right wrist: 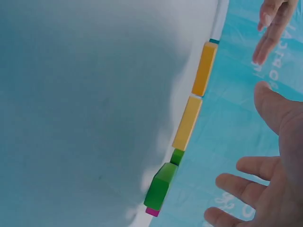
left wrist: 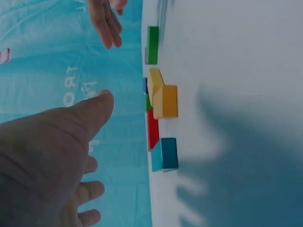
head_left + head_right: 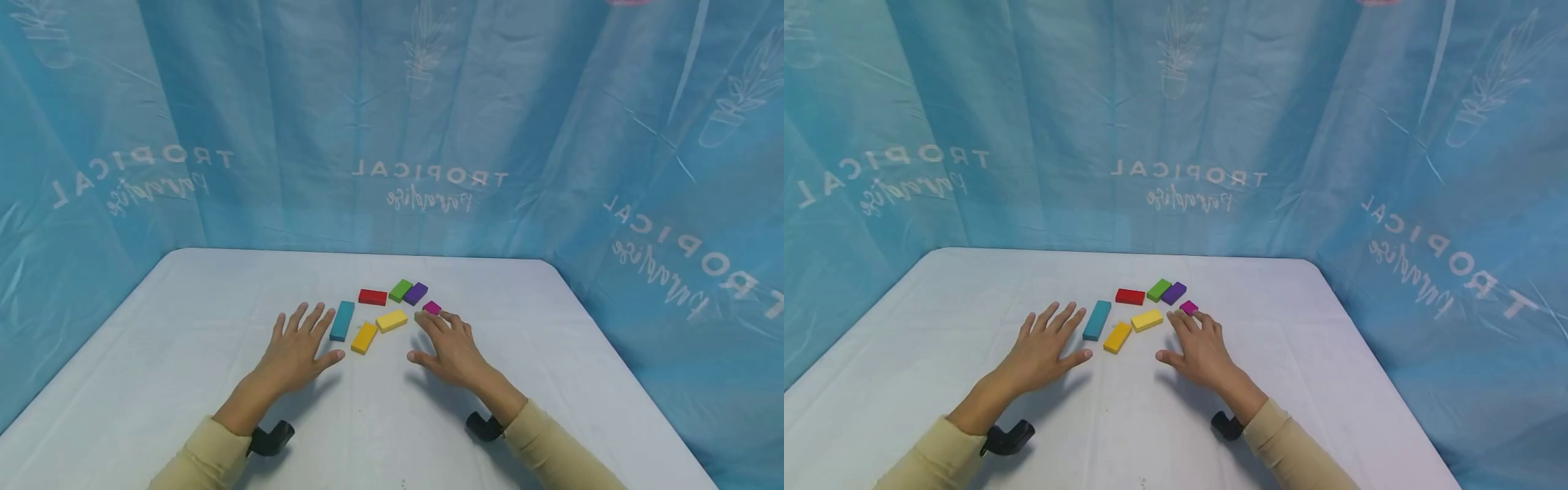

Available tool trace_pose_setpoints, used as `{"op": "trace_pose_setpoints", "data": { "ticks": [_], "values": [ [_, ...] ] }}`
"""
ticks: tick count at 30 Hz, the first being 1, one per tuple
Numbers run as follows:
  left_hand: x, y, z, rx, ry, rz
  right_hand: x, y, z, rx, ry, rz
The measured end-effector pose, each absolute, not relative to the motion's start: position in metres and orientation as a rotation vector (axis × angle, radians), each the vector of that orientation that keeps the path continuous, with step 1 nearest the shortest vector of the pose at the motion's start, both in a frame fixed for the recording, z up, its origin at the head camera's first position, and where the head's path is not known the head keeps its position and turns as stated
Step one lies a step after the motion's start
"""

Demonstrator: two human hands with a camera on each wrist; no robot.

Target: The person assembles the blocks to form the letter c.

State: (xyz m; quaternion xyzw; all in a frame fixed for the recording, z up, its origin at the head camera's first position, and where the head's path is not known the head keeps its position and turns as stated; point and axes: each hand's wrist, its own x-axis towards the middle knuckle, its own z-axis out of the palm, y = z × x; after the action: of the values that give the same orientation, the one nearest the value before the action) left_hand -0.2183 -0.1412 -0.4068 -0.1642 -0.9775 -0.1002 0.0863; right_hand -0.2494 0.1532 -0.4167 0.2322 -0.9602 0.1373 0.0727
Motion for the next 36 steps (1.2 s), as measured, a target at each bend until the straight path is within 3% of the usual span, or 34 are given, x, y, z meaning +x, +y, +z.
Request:
{"op": "trace_pose_setpoints", "data": {
  "ticks": [36],
  "values": [
    [-0.29, -0.166, -0.42, -0.611, -3.039, -0.809, -0.329, 0.146, -0.428, 0.751, -2.945, 0.812]
  ]
}}
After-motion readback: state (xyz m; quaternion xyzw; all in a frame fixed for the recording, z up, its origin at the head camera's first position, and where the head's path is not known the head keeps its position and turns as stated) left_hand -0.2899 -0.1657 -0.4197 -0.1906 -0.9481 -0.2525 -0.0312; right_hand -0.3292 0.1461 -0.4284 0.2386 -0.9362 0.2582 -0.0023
